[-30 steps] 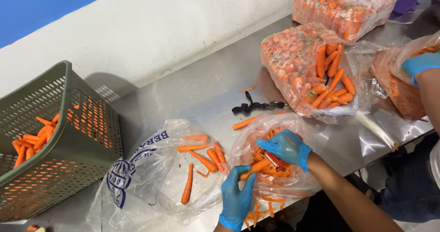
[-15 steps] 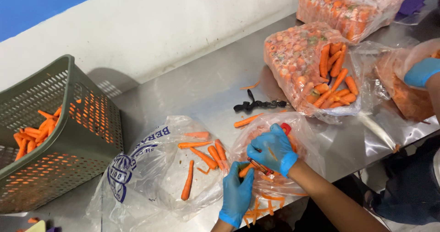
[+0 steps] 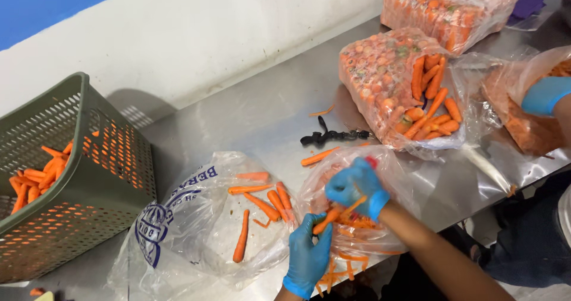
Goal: The person peels whole carrots using a handheld peeler and places the peeled carrots into a green basket. The person repeatedly picks up carrots from a plastic bag, peels them, and discards the peels into a separate bag.
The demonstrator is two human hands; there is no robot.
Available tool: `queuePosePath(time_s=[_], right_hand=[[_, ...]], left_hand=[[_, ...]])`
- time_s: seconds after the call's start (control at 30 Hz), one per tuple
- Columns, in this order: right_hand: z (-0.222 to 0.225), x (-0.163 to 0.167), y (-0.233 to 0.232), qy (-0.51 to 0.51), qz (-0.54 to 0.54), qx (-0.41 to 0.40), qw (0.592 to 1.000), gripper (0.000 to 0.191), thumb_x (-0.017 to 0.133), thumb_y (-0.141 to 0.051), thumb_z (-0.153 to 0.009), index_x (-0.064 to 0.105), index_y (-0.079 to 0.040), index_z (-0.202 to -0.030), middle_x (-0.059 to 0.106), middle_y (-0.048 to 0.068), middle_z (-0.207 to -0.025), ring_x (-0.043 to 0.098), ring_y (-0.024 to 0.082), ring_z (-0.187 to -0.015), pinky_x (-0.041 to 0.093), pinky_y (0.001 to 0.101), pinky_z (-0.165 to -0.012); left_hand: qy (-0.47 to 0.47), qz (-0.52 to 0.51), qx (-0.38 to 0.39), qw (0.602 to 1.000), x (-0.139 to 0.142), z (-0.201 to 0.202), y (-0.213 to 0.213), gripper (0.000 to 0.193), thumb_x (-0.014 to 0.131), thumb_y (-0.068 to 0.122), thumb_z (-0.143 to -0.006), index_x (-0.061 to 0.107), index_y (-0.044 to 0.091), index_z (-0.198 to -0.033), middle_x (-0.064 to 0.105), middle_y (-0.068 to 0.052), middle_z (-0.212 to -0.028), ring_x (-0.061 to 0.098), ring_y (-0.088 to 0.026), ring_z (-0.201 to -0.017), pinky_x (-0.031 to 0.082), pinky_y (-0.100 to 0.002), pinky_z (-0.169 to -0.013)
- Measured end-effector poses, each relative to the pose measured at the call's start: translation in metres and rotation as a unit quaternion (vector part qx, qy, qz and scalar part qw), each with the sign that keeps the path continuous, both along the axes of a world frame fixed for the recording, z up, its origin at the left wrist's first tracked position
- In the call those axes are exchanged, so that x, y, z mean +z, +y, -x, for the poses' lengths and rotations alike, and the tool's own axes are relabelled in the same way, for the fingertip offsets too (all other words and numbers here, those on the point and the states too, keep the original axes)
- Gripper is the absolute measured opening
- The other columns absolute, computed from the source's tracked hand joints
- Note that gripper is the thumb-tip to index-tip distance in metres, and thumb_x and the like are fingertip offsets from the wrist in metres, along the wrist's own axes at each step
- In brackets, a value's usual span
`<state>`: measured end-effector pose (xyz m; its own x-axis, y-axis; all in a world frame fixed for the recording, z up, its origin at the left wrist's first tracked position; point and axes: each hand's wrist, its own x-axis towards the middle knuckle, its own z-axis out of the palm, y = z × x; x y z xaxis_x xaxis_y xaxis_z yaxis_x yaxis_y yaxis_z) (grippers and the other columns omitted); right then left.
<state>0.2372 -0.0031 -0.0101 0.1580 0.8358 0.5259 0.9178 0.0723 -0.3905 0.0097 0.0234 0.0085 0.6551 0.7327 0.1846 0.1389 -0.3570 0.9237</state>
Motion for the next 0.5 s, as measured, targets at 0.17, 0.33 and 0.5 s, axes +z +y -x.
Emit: queuePosePath(time_s=[0.17, 0.33, 0.5], right_hand=[[-0.033, 0.012, -0.014, -0.052, 0.019, -0.128, 0.990, 0.030, 0.066, -0.033, -0.080, 0.065, -0.018, -0.055, 0.067, 0.005, -0.060, 0.061, 0.029, -0.058, 0.040, 0.0450, -0.071], [0.000, 0.004, -0.015, 0.005, -0.022, 0.014, 1.000, 0.022, 0.063, -0.032, -0.079, 0.067, -0.019, -0.062, 0.067, 0.002, -0.064, 0.062, 0.025, -0.061, 0.040, 0.0410, -0.069], [-0.024, 0.012, -0.008, -0.088, 0.056, -0.069, 0.992, 0.020, 0.065, -0.032, -0.074, 0.071, -0.021, -0.059, 0.070, 0.002, -0.062, 0.063, 0.026, -0.059, 0.038, 0.0452, -0.069]], left_hand=[[-0.001, -0.036, -0.004, 0.999, -0.002, 0.007, -0.003, 0.018, 0.073, 0.010, -0.092, 0.066, 0.000, -0.105, 0.073, -0.018, -0.083, 0.074, -0.025, -0.072, 0.056, -0.034, -0.065], [-0.038, -0.074, -0.009, 0.996, -0.004, 0.002, -0.001, 0.018, 0.074, 0.007, -0.091, 0.064, -0.001, -0.104, 0.072, -0.019, -0.087, 0.076, -0.030, -0.079, 0.057, -0.035, -0.067], [-0.063, -0.181, -0.059, 0.980, -0.002, 0.010, -0.002, 0.019, 0.071, -0.001, -0.091, 0.063, -0.003, -0.108, 0.067, -0.020, -0.096, 0.071, -0.038, -0.086, 0.056, -0.038, -0.072]])
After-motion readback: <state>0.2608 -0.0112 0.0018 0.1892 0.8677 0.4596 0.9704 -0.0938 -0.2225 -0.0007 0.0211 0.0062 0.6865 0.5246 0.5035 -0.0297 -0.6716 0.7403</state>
